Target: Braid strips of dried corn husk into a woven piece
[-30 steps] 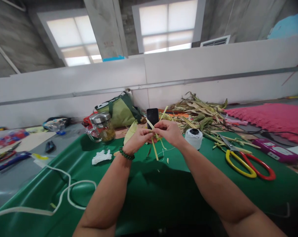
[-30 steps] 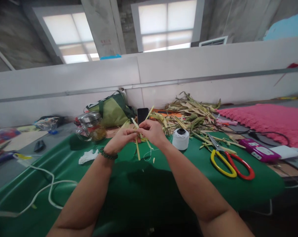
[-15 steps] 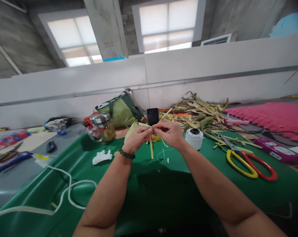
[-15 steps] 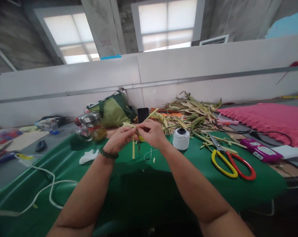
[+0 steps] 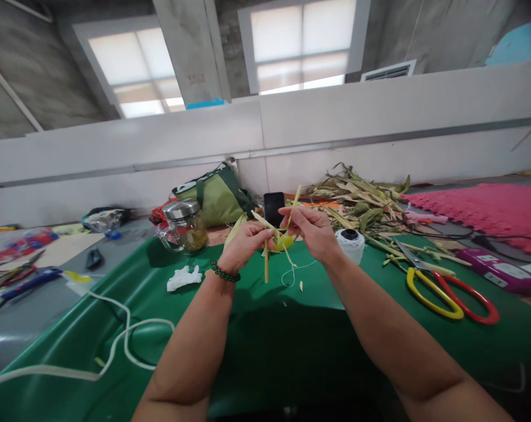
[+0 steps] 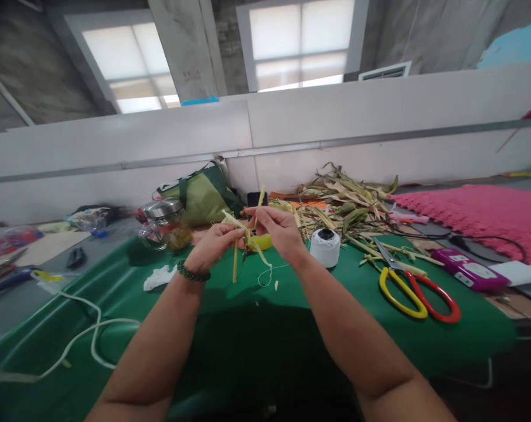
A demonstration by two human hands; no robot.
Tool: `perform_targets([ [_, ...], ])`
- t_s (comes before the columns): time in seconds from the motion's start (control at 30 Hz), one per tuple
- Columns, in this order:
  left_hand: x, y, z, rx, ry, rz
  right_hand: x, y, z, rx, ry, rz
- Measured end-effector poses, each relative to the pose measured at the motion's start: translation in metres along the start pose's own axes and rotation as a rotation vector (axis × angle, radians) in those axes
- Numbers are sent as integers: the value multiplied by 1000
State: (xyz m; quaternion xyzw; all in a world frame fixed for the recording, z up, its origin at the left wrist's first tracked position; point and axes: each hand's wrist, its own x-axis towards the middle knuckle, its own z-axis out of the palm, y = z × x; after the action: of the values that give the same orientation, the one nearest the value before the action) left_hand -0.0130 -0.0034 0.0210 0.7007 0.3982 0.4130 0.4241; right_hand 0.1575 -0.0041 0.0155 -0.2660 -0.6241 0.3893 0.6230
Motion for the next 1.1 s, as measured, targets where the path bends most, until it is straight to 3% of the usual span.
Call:
perform_targets([
  [0.2, 1, -4, -5, 98, 20, 70, -3, -8, -4, -298, -205, -126],
  [0.53, -1, 4, -5, 145, 28, 74, -3, -2, -3, -400, -170, -127],
  [0.77, -3, 6, -5, 107, 47, 23, 0, 3, -5, -425, -159, -325],
  [0.97, -3, 6, -2, 95, -11, 11, -5, 8, -4, -392, -72, -149],
  [1.1, -2, 6, 0, 113, -6, 26, -4, 11, -4, -508, -47, -205],
])
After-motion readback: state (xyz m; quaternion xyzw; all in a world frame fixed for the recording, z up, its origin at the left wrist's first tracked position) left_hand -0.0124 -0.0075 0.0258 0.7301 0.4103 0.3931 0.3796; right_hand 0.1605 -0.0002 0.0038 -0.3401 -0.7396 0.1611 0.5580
